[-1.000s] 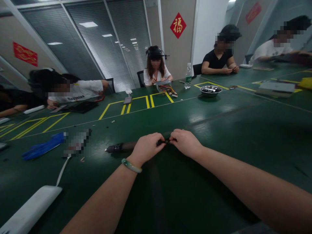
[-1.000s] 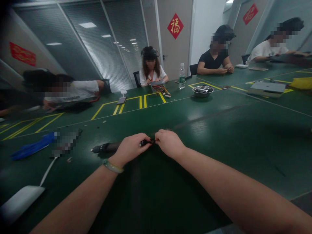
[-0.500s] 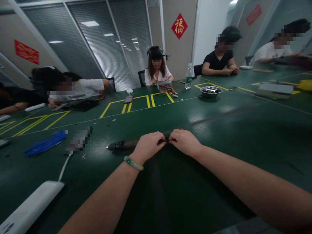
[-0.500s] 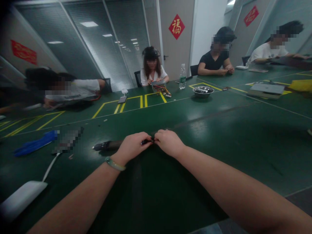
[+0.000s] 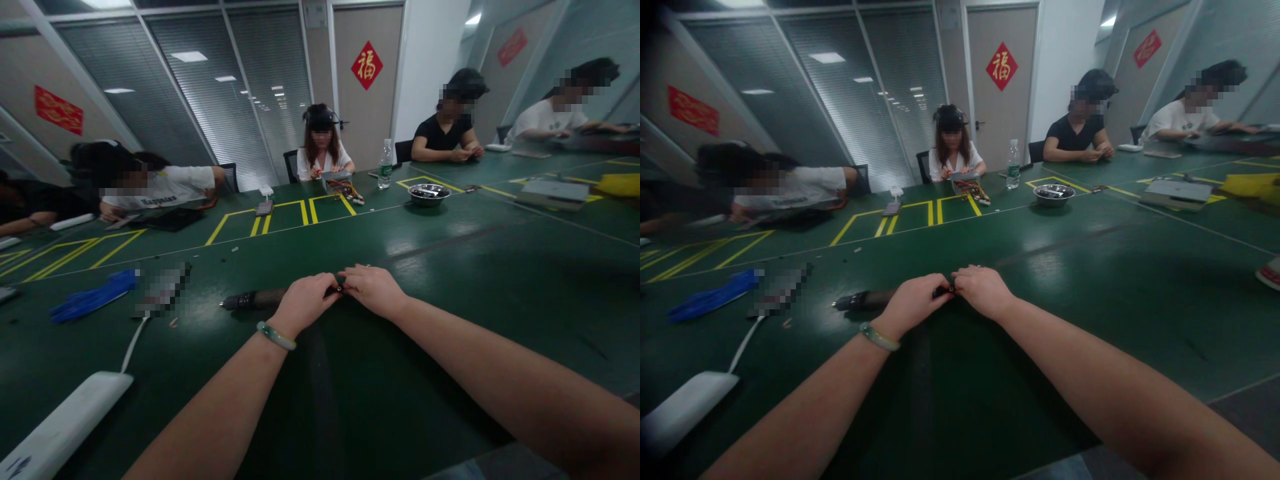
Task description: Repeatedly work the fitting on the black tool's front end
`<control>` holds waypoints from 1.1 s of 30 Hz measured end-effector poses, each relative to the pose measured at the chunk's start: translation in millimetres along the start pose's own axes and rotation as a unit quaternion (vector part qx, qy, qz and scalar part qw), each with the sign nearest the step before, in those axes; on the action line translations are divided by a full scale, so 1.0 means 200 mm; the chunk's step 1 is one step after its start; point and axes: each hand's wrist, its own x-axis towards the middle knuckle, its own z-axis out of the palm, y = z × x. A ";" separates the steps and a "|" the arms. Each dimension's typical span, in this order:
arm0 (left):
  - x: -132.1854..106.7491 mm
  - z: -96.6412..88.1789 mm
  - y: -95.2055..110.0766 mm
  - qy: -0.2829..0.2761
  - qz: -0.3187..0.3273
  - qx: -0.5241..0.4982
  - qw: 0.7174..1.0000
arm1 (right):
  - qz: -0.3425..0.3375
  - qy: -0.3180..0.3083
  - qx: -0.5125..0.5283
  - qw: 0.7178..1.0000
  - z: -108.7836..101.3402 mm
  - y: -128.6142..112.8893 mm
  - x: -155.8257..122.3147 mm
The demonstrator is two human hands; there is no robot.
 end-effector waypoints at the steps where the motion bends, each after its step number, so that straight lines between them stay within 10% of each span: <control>1: 0.00 0.00 0.00 -0.001 -0.003 -0.002 1.000 | 0.003 -0.014 0.003 1.000 0.01 0.01 0.00; 16: -0.01 -0.03 0.03 0.021 -0.017 -0.005 1.000 | -0.078 -0.062 -0.066 0.993 0.03 0.02 0.06; 24: -0.02 -0.06 0.04 0.091 0.045 -0.022 0.995 | 0.070 -0.086 -0.090 0.990 -0.03 0.20 0.06; 28: -0.03 -0.07 0.03 0.081 0.052 -0.025 0.995 | 0.164 -0.083 -0.118 0.976 -0.19 0.48 -0.14; 33: -0.03 -0.03 0.00 0.050 0.053 -0.022 0.997 | 0.387 -0.058 -0.129 0.911 -0.46 0.97 -0.79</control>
